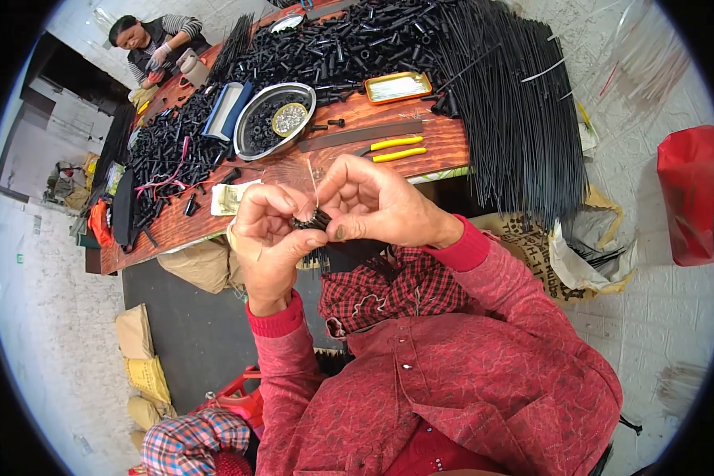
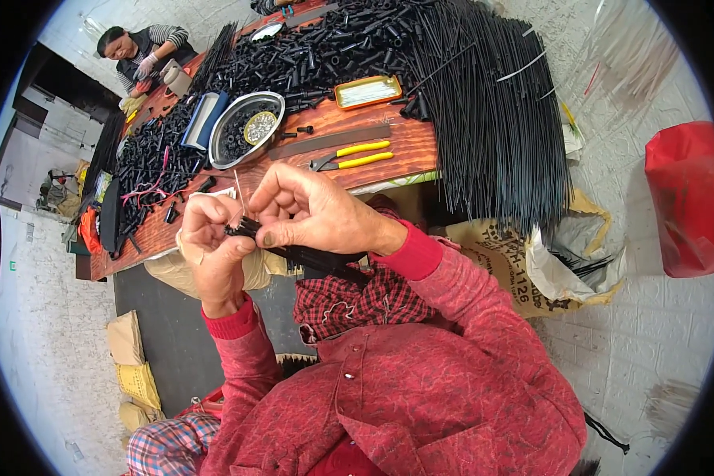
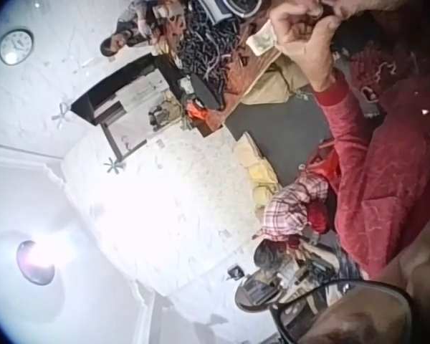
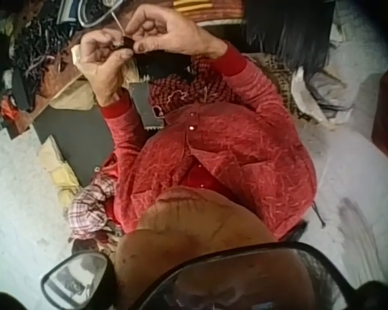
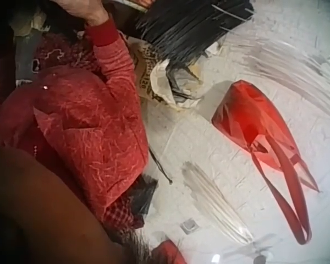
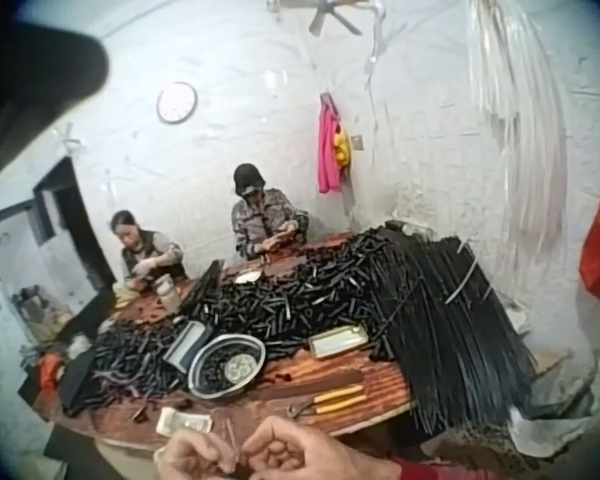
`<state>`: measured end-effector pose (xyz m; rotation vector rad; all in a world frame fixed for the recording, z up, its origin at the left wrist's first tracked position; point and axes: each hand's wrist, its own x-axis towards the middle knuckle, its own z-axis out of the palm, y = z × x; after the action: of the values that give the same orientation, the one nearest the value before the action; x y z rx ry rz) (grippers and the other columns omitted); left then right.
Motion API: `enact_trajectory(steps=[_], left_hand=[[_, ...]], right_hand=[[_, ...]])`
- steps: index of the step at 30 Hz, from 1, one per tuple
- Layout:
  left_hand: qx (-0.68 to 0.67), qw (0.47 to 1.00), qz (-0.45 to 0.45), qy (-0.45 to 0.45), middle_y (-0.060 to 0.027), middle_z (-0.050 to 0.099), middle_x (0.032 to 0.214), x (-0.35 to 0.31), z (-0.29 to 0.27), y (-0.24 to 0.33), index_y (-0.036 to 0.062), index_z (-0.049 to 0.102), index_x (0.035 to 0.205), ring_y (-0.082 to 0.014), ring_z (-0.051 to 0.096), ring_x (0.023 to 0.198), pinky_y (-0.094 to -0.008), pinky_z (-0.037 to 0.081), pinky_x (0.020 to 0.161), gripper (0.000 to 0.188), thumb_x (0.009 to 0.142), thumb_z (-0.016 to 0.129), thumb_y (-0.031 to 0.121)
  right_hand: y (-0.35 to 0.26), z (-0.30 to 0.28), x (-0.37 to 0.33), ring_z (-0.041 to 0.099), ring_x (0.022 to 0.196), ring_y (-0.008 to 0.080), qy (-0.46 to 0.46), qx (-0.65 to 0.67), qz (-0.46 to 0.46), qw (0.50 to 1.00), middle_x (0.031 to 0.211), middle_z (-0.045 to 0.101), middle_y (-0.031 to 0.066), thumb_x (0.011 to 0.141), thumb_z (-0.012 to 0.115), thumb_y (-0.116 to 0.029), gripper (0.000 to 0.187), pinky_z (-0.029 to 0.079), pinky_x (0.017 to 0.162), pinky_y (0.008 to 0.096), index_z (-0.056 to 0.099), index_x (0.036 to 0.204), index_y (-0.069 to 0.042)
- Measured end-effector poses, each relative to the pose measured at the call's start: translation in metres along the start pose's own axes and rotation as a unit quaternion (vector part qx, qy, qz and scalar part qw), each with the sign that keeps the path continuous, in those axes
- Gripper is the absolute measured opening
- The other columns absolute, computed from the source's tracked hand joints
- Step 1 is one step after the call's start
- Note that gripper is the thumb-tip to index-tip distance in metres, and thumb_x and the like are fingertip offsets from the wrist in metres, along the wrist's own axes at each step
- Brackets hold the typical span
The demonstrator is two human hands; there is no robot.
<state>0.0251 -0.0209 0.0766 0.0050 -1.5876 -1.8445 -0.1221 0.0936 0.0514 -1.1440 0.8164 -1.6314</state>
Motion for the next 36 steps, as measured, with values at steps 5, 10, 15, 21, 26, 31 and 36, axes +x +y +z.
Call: enact_trajectory(steps=[5,10,15,21,26,31,36], left_hand=[[0.072,0.995,0.066,0.037,-0.0091,0.058,0.086,-0.016,0.018,0.019,0.0054,0.049,0.091,-0.0165,0.057,0.078,-0.0284,0.049,0.069,0.044,0.063,0.077,-0.013],[0.141,0.984,0.046,0.093,-0.0088,0.060,0.095,-0.013,0.020,0.021,0.0015,0.057,0.091,-0.0135,0.058,0.082,-0.0243,0.048,0.070,0.035,0.065,0.075,-0.014],[0.035,0.998,0.000,0.042,-0.0079,0.061,0.098,-0.006,-0.008,-0.003,0.0016,0.061,0.092,-0.0132,0.059,0.087,-0.0229,0.047,0.076,0.031,0.067,0.077,-0.010],[0.017,1.000,-0.015,0.013,-0.0085,0.061,0.097,-0.004,-0.015,-0.004,0.0018,0.061,0.092,-0.0157,0.058,0.091,-0.0265,0.046,0.082,0.027,0.071,0.076,-0.006],[0.036,0.999,-0.011,-0.005,-0.0075,0.059,0.093,-0.002,-0.016,0.000,0.0016,0.060,0.089,-0.0152,0.056,0.087,-0.0268,0.044,0.078,0.023,0.074,0.077,0.002],[0.016,1.000,-0.015,-0.021,-0.0065,0.058,0.088,-0.001,-0.018,-0.001,0.0016,0.060,0.086,-0.0157,0.054,0.084,-0.0265,0.043,0.075,0.023,0.073,0.078,0.004],[0.002,0.999,0.002,-0.044,-0.0057,0.056,0.084,0.000,-0.024,-0.007,0.0032,0.058,0.083,-0.0157,0.052,0.079,-0.0268,0.040,0.070,0.025,0.072,0.080,0.008]], right_hand=[[-0.016,0.022,-0.015,0.051,0.077,0.0083,0.012,-0.098,-0.063,0.993,0.087,0.057,0.0025,0.083,0.074,-0.009,0.019,0.042,0.066,0.0234,0.056,0.085,-0.003],[-0.009,0.024,-0.006,0.053,0.072,0.0084,0.041,0.040,-0.040,0.998,0.084,0.056,0.0020,0.087,0.072,-0.015,0.022,0.043,0.062,0.0217,0.053,0.083,-0.003],[0.018,0.003,0.010,0.051,0.070,0.0049,-0.014,0.076,-0.057,0.995,0.078,0.056,-0.0026,0.091,0.067,-0.018,0.017,0.042,0.062,0.0216,0.056,0.088,-0.005],[0.008,0.000,0.013,0.051,0.070,0.0062,-0.035,0.062,-0.033,0.997,0.077,0.056,-0.0018,0.091,0.067,-0.019,0.019,0.042,0.063,0.0230,0.055,0.087,-0.005],[0.003,0.003,0.013,0.048,0.072,0.0051,-0.036,0.001,-0.019,0.999,0.079,0.054,-0.0032,0.092,0.065,-0.021,0.020,0.041,0.064,0.0228,0.055,0.090,-0.004],[0.002,0.004,0.009,0.050,0.074,0.0063,-0.050,0.028,0.015,0.998,0.081,0.054,-0.0025,0.093,0.063,-0.023,0.021,0.043,0.066,0.0232,0.054,0.092,-0.004],[0.002,0.005,0.009,0.053,0.074,0.0082,-0.066,0.032,0.033,0.997,0.082,0.053,-0.0014,0.094,0.063,-0.026,0.023,0.044,0.068,0.0244,0.053,0.093,-0.005]])
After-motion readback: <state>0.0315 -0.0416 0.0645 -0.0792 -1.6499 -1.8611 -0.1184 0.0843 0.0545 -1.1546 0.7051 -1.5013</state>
